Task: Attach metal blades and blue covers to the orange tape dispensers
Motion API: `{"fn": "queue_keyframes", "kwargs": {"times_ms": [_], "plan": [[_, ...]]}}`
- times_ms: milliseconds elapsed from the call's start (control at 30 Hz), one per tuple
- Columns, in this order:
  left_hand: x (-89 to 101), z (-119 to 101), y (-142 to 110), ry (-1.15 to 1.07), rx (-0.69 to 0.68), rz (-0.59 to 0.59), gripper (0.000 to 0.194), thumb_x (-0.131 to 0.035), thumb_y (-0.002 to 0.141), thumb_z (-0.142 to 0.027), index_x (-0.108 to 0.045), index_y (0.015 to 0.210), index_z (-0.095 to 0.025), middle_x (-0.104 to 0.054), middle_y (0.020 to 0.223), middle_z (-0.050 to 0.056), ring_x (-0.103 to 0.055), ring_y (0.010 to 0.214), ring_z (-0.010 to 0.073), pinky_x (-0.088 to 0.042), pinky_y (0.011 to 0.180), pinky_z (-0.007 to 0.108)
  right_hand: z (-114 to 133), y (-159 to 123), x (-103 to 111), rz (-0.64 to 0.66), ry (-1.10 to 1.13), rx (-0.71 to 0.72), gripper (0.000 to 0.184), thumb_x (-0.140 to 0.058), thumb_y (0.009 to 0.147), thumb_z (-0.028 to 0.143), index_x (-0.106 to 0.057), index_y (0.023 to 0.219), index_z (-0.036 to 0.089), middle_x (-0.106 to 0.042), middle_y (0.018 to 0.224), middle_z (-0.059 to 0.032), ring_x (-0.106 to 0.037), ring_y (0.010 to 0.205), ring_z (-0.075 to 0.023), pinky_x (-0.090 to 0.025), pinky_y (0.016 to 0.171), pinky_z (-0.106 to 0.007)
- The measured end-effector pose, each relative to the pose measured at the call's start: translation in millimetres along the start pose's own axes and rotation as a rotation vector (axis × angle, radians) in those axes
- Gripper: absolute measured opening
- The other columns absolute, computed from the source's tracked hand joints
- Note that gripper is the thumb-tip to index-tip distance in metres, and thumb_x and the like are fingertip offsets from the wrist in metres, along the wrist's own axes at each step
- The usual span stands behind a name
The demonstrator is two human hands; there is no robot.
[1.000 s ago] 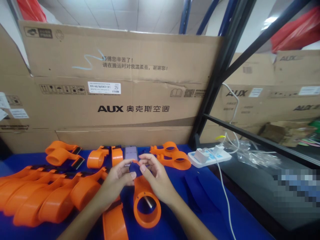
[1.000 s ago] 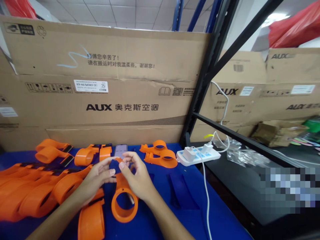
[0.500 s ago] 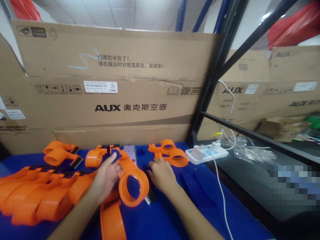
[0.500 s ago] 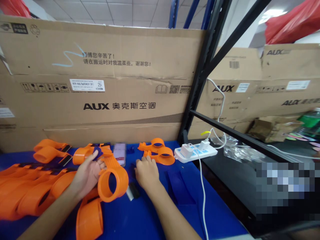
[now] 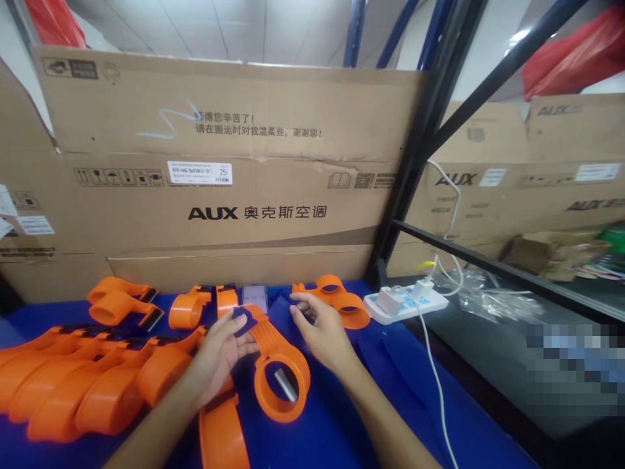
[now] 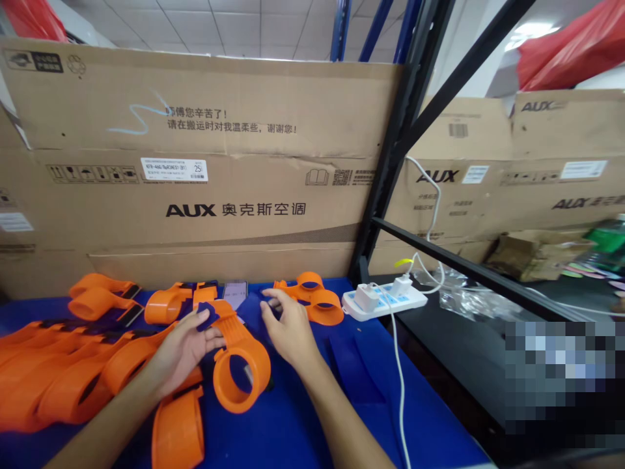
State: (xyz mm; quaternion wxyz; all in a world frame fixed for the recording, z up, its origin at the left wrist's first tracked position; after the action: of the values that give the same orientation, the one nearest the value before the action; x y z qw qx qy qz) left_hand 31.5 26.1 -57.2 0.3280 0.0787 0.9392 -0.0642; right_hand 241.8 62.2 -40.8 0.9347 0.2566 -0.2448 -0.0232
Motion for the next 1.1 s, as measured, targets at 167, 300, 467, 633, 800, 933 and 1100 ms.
{"fn": "queue_keyframes", "kwargs": {"times_ms": [167,300,467,633,800,933,1100], "plan": [[1.4,-0.6,0.7,0.056,-0.059,-0.015,0.031,-0.080,0.081,-0.023,-0.066,0.108,-0.019,-0.076,0.108,0.009,-0.074,0.091,0.0238,-0.059,0.089,0.041,19.6,-4.3,-5.7,0.194,0.366,0.019,0.018,-0.064,0.095,0.036,-0.071,0.105,0.023,-0.073,0.104,-0.0044,-0.068,0.099,-0.0233,-0.055,0.090,-0.039],[4.3,-1.5,2.3,0.065,-0.091,-0.039,0.035,-0.082,0.078,-0.023,-0.067,0.110,-0.021,-0.075,0.107,0.007,-0.073,0.095,0.0238,-0.057,0.093,0.043,31.6,-6.8,-3.4,0.300,0.399,0.034,0.019,-0.063,0.096,0.037,-0.066,0.112,0.026,-0.068,0.110,-0.0026,-0.064,0.106,-0.0216,-0.052,0.097,-0.037],[6.1,-1.6,4.3,0.106,-0.120,-0.052,0.039,-0.083,0.077,-0.026,-0.067,0.112,-0.022,-0.073,0.114,0.008,-0.071,0.101,0.0250,-0.056,0.094,0.043,28.9,-8.4,-6.6,0.302,0.408,0.033,0.020,-0.060,0.099,0.040,-0.064,0.112,0.026,-0.068,0.110,-0.0037,-0.066,0.103,-0.0216,-0.053,0.095,-0.039],[7.9,-2.9,4.5,0.136,-0.145,-0.103,0.042,-0.084,0.076,-0.028,-0.066,0.114,-0.023,-0.071,0.120,0.008,-0.068,0.112,0.0274,-0.055,0.096,0.044,23.4,-6.9,-5.5,0.226,0.430,0.045,0.026,-0.070,0.093,0.037,-0.066,0.116,0.026,-0.069,0.122,-0.0066,-0.062,0.120,-0.0251,-0.047,0.109,-0.045],[6.8,-2.8,1.5,0.173,-0.151,-0.099,0.044,-0.085,0.077,-0.031,-0.064,0.115,-0.024,-0.071,0.118,0.008,-0.065,0.118,0.0290,-0.055,0.097,0.044,26.1,-6.8,-3.1,0.235,0.418,0.065,0.029,-0.074,0.090,0.034,-0.068,0.117,0.026,-0.070,0.125,-0.0075,-0.063,0.121,-0.0264,-0.049,0.108,-0.048],[3.9,-3.3,-0.6,0.183,-0.150,-0.098,0.046,-0.087,0.075,-0.030,-0.064,0.115,-0.024,-0.073,0.114,0.007,-0.068,0.113,0.0272,-0.055,0.096,0.042,29.1,-8.0,-2.1,0.218,0.386,0.060,0.027,-0.074,0.089,0.036,-0.070,0.114,0.025,-0.071,0.123,-0.0071,-0.065,0.118,-0.0270,-0.050,0.106,-0.048],[0.7,-5.6,-0.5,0.191,-0.158,-0.092,0.047,-0.088,0.074,-0.030,-0.064,0.115,-0.025,-0.074,0.113,0.006,-0.070,0.107,0.0255,-0.055,0.095,0.040,32.5,-9.1,-1.9,0.235,0.350,0.069,0.025,-0.073,0.089,0.036,-0.071,0.112,0.026,-0.072,0.119,-0.0064,-0.066,0.114,-0.0269,-0.050,0.104,-0.048]]}}
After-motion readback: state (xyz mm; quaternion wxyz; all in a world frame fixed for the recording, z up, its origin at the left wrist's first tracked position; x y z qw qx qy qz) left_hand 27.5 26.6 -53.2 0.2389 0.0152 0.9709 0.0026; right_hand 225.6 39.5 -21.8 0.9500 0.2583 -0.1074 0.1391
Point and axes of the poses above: each hand's wrist, its own y-axis towards the middle knuckle, its own x-axis out of the back of the hand, z = x × y, the point moved 3 cm from there along y, towards the middle knuckle
